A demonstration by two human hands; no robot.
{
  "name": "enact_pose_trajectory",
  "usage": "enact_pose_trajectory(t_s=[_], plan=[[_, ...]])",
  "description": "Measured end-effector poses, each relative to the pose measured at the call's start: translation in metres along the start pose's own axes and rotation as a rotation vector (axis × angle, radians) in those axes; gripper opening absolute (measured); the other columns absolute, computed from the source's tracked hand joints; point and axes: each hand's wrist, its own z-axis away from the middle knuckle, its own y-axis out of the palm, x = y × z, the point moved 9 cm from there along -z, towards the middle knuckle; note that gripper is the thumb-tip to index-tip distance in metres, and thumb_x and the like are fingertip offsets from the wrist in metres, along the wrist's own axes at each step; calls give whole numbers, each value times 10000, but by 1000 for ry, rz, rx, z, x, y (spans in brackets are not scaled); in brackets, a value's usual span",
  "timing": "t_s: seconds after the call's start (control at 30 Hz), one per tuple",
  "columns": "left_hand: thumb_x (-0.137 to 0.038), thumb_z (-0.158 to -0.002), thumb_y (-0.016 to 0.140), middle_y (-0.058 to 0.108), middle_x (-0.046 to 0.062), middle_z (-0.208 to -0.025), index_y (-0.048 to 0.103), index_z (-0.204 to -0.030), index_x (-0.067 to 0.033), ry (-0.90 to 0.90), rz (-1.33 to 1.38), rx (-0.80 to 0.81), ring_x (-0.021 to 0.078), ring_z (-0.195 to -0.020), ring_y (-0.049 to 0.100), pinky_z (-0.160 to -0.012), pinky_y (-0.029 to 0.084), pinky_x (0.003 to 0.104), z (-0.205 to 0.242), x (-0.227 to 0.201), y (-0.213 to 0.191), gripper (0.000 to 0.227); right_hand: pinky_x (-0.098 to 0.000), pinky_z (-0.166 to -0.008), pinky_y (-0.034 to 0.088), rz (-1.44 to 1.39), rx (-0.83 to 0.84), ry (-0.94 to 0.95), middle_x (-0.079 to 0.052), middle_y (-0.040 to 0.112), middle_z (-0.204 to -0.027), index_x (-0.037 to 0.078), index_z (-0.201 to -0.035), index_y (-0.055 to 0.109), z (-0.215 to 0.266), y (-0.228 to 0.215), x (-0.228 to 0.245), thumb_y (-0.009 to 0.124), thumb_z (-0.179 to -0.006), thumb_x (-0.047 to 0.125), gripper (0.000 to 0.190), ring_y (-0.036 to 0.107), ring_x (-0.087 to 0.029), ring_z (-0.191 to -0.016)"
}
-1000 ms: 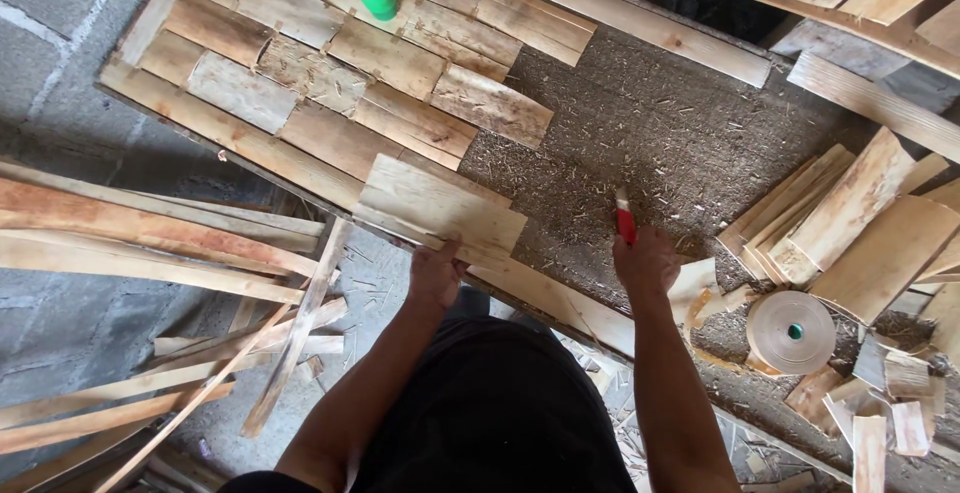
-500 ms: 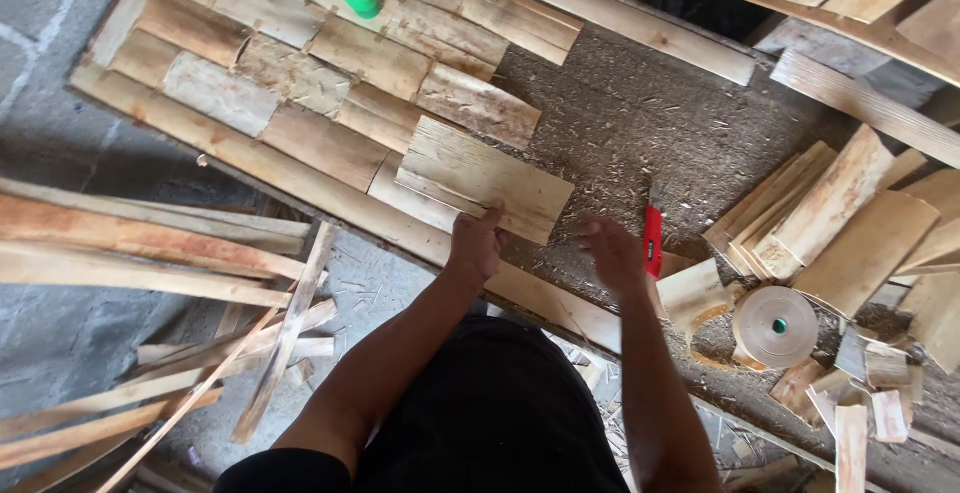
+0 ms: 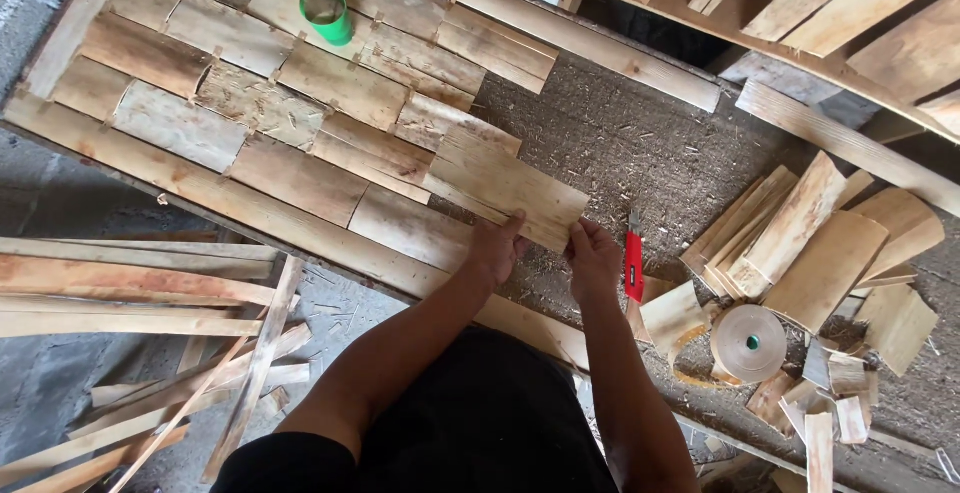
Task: Arranging and taping thin wood or bamboo strips together on a workbench to create a decorative panel.
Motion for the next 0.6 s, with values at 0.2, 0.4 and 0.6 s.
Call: enact_pose_trajectory(t_s=[0.2,0.4,0.6], plan=[[-172,-961,737,707,111,-1025,606,-1159,9,29,-250,-21,192,-925,718,-808,619,318,42,-77,21,299,-249,-540,494,10,-69,-23,-27,656,-777,-10,-1125,718,-71,-21,4,672,-1017,132,185,567,-101,-601],[-136,-1059,624,690,94,-954,598,-1238,47,555,-239,278,161,-857,686,-780,593,276,202,-238,116,257,-257,-524,467,238,-259,3,-32,668,-791,-15,-1147,730,-129,-29,22,674,-1010,142,216,564,-101,-607],[-183,-1113,586,701,110,-912,634,-1231,103,492,-120,403,193,-813,697,-756,574,302,334,-329,140,313,-270,-549,517,326,-323,-2,-43,704,-848,-12,-1124,715,-182,-25,8,695,-992,129,195,604,-102,-649]])
